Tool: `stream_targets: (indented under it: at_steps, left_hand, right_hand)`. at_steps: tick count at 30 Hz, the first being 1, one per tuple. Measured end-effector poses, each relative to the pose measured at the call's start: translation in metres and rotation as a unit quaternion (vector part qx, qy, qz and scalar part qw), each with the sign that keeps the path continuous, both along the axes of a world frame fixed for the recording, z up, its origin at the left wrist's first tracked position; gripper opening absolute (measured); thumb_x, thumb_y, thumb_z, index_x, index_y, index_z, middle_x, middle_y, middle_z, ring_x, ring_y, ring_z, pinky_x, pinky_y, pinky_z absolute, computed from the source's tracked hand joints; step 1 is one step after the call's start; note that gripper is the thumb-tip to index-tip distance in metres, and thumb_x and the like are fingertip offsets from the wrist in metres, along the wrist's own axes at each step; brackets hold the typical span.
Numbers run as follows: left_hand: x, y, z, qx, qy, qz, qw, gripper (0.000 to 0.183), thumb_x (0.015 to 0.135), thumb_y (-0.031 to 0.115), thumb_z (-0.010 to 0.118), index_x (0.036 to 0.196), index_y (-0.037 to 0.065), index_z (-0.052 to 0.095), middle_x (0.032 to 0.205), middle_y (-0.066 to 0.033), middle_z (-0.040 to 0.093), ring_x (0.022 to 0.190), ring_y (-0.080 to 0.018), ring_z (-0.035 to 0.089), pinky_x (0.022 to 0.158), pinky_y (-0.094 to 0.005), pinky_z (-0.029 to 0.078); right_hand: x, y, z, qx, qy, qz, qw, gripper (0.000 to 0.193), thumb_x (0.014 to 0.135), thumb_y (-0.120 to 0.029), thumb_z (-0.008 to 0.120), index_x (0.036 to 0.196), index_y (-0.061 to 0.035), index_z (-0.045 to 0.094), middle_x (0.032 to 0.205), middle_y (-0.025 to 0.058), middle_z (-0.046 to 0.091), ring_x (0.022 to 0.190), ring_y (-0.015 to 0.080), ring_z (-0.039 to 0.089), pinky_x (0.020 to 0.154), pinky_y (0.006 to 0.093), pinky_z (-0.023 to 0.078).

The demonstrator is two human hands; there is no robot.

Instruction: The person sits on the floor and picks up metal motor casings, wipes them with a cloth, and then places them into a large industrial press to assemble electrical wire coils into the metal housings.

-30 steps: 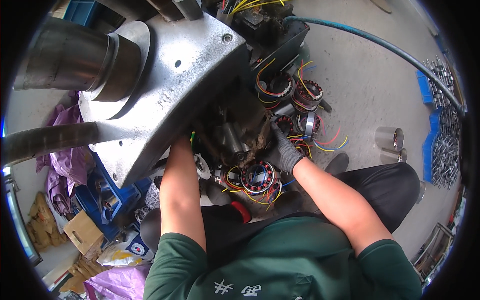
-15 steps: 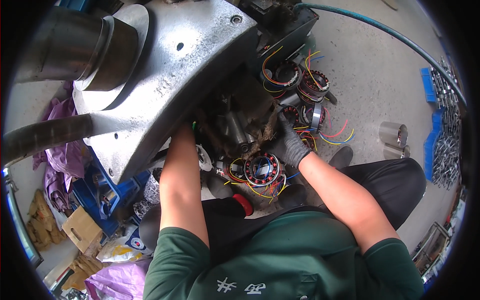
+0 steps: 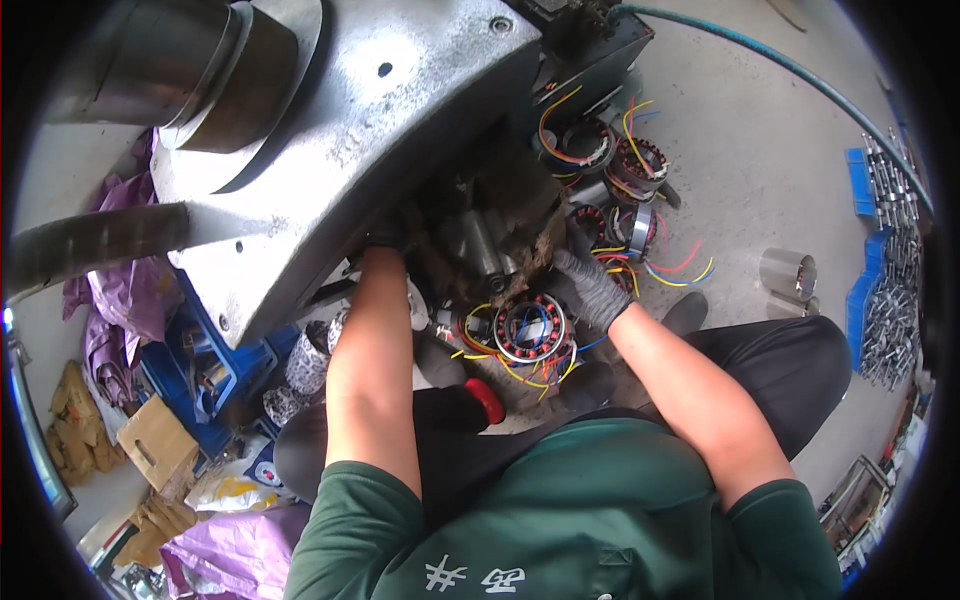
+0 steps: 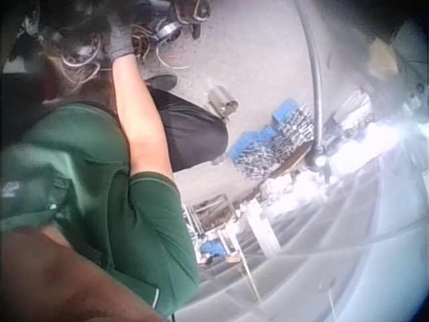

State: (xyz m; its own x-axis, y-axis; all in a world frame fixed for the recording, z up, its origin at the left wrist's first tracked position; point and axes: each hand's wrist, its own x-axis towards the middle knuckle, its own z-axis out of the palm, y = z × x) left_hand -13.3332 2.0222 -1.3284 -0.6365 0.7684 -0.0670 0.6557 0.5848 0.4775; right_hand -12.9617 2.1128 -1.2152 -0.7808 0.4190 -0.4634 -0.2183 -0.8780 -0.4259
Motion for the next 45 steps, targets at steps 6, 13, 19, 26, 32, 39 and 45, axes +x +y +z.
stream_targets:
  at_steps: [6,13,19,26,32,39,45]
  left_hand:
    - [0.032,-0.019,0.033,0.043,0.016,0.011,0.999,0.06,0.103,0.034,0.057,0.153,0.005,0.041,0.156,-0.0141,0.043,0.142,-0.0285,0.04,0.116,-0.0386,0.036]
    - [0.032,0.002,0.039,0.104,-0.08,-0.019,0.991,0.061,0.102,0.035,0.058,0.153,0.004,0.042,0.156,-0.0139,0.043,0.142,-0.0283,0.04,0.116,-0.0386,0.036]
    - [-0.061,-0.01,-0.006,0.107,-0.236,-0.046,0.965,0.065,0.103,0.043,0.055,0.154,0.006,0.04,0.161,-0.0147,0.037,0.148,-0.0303,0.032,0.121,-0.042,0.03]
    - [-0.036,0.03,-0.035,0.259,-0.535,-0.06,0.802,0.066,0.106,0.044,0.047,0.158,0.007,0.033,0.165,-0.013,0.029,0.151,-0.0292,0.026,0.122,-0.0443,0.027]
    - [-0.052,0.026,-0.046,0.196,-0.4,-0.069,0.893,0.064,0.106,0.043,0.047,0.158,0.007,0.033,0.164,-0.0136,0.03,0.15,-0.0297,0.028,0.122,-0.0441,0.027]
    - [-0.048,0.017,-0.036,0.136,-0.308,-0.059,0.94,0.063,0.106,0.041,0.047,0.157,0.007,0.034,0.163,-0.0143,0.032,0.149,-0.0304,0.03,0.122,-0.0438,0.027]
    - [-0.047,0.017,-0.029,0.091,-0.241,-0.054,0.965,0.062,0.106,0.039,0.047,0.156,0.007,0.034,0.162,-0.015,0.034,0.147,-0.031,0.032,0.122,-0.0435,0.027]
  right_hand:
    - [-0.005,-0.003,-0.014,0.042,-0.06,-0.021,0.997,0.101,0.081,-0.028,0.087,0.158,-0.0195,0.022,0.148,0.0074,0.044,0.136,0.0284,0.044,0.105,0.0502,0.047]
    - [0.008,-0.001,-0.025,0.126,-0.084,-0.026,0.988,0.115,0.077,-0.035,0.09,0.161,-0.0127,0.014,0.153,0.0115,0.039,0.14,0.028,0.039,0.112,0.0436,0.041]
    - [-0.014,-0.015,0.002,0.189,-0.111,0.02,0.976,0.13,0.071,-0.035,0.094,0.161,-0.0091,0.004,0.157,0.0146,0.035,0.143,0.0284,0.036,0.117,0.0402,0.035]
    - [-0.017,-0.016,-0.006,0.264,-0.217,0.011,0.94,0.127,0.069,-0.038,0.094,0.16,-0.0045,0.011,0.156,0.0163,0.036,0.145,0.0288,0.034,0.12,0.0396,0.031]
    - [-0.04,-0.022,0.001,0.272,-0.33,-0.035,0.903,0.11,0.065,-0.028,0.095,0.149,-0.0007,0.029,0.141,0.0165,0.05,0.129,0.027,0.051,0.109,0.0378,0.046]
    - [-0.045,-0.021,-0.004,0.218,-0.312,-0.056,0.923,0.1,0.067,-0.018,0.092,0.146,-0.0037,0.033,0.136,0.0139,0.054,0.124,0.0256,0.053,0.107,0.036,0.046]
    - [-0.055,-0.021,-0.004,0.2,-0.305,-0.081,0.928,0.097,0.065,-0.012,0.092,0.143,-0.0046,0.036,0.132,0.0124,0.055,0.122,0.0253,0.054,0.105,0.0361,0.047]
